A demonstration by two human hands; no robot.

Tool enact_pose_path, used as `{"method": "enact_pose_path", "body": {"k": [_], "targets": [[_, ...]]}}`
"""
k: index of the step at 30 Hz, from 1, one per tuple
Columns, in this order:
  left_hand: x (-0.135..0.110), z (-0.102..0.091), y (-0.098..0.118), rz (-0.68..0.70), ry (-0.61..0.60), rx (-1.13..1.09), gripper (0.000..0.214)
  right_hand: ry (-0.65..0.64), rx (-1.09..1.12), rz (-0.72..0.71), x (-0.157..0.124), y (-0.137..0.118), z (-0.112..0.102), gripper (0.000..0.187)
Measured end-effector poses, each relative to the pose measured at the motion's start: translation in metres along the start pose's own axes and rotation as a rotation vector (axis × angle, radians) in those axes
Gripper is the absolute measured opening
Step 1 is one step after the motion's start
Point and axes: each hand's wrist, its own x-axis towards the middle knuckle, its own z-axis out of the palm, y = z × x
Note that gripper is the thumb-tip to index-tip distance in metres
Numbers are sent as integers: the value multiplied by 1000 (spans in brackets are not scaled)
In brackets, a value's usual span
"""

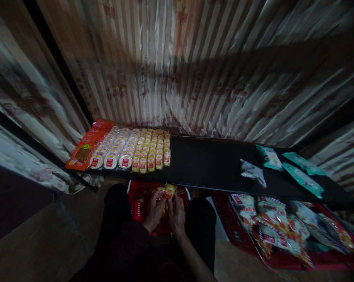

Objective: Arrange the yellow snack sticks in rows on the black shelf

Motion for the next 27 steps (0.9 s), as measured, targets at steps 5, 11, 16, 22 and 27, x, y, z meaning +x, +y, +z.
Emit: {"method": "enact_pose_path", "body": {"k": [5, 11, 16, 22, 27], "targets": [[13, 6, 8, 81, -33, 41, 22, 38, -19, -54, 23, -9, -3, 55], [32, 10, 22, 122, -21, 75, 27, 15, -8, -57, 52, -17, -3, 53], [43, 14, 35, 109, -18, 118, 38, 18, -10, -54, 76, -24, -2, 52], [52, 18, 37, 121, -65, 162, 44, 11, -43, -62, 98, -26, 3, 51], [64, 21, 29, 144, -92, 210, 46, 1, -75, -77, 111, -21, 9, 51]]}}
